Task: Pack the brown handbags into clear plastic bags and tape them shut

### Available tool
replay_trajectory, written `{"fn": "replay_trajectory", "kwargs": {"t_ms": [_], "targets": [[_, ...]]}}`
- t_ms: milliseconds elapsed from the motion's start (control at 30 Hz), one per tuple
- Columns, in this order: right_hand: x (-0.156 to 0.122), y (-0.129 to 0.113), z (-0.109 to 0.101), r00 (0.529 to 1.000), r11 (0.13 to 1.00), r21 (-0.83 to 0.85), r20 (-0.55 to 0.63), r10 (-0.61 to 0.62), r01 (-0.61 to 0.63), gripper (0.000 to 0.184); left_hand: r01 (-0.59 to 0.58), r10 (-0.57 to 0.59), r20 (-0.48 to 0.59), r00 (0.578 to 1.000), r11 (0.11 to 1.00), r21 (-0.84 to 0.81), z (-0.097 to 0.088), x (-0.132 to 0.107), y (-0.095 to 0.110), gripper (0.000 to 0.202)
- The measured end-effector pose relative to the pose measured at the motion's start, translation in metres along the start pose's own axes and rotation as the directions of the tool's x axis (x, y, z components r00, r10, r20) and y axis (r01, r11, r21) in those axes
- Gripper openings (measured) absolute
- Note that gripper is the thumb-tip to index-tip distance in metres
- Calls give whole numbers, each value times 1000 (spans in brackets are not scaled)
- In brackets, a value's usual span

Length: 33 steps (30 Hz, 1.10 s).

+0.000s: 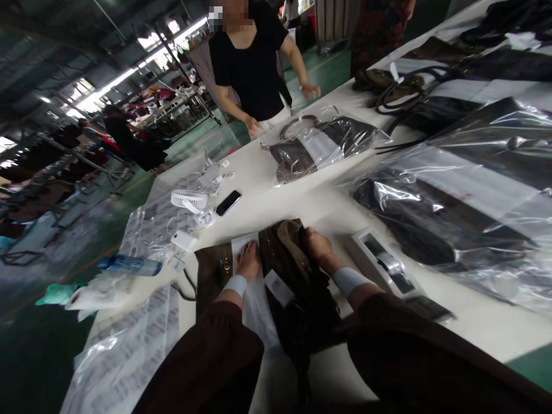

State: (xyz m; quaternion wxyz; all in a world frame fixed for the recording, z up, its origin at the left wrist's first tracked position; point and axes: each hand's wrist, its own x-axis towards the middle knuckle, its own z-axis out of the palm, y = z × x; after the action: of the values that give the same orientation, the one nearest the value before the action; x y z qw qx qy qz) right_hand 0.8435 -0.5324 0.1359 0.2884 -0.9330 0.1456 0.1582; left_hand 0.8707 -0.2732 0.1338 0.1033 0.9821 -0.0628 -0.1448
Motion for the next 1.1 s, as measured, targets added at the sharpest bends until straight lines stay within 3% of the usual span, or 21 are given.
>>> {"fn": "replay_trajectory", "kwargs": {"t_ms": [67,167,267,400,467,600,700,800,933,1033,1100], "targets": [[-16,11,-5,995,998,47,-96,40,-36,37,-32,31,-44,999,999,-32,-14,6,10,61],[-66,22,-4,984,988,157,-174,33,-5,43,-237,224,-137,965,968,-87,-35,23,37,73],[-124,22,17,991,986,149,-120,-54,72,49,-420,426,-11,905,887,-189,-44,45,71,75],[-162,14,51,964,991,39,-239,-118,130,19,-368,444,174,879,863,-346,-50,70,100,54],[-168,8,55,934,985,27,-323,-151,168,17,-336,442,220,870,857,-391,-57,78,102,44],[-178,-10,47,858,936,-83,-377,-349,343,15,-299,438,201,876,821,-487,-76,80,91,34],[-183,-19,50,849,905,-106,-314,-424,413,19,-300,428,165,888,813,-499,-86,73,85,31],[-178,-19,62,905,936,9,-256,-339,353,24,-375,503,165,849,792,-482,-90,64,89,34],[-165,-5,72,985,954,267,-144,-99,135,25,-433,600,246,762,753,-495,-90,61,97,40],[-158,8,71,997,920,390,-40,64,-43,27,-406,580,274,767,769,-494,-83,66,99,40],[-152,15,70,992,927,354,10,125,-121,31,-366,525,257,811,799,-477,-69,70,100,43]]}}
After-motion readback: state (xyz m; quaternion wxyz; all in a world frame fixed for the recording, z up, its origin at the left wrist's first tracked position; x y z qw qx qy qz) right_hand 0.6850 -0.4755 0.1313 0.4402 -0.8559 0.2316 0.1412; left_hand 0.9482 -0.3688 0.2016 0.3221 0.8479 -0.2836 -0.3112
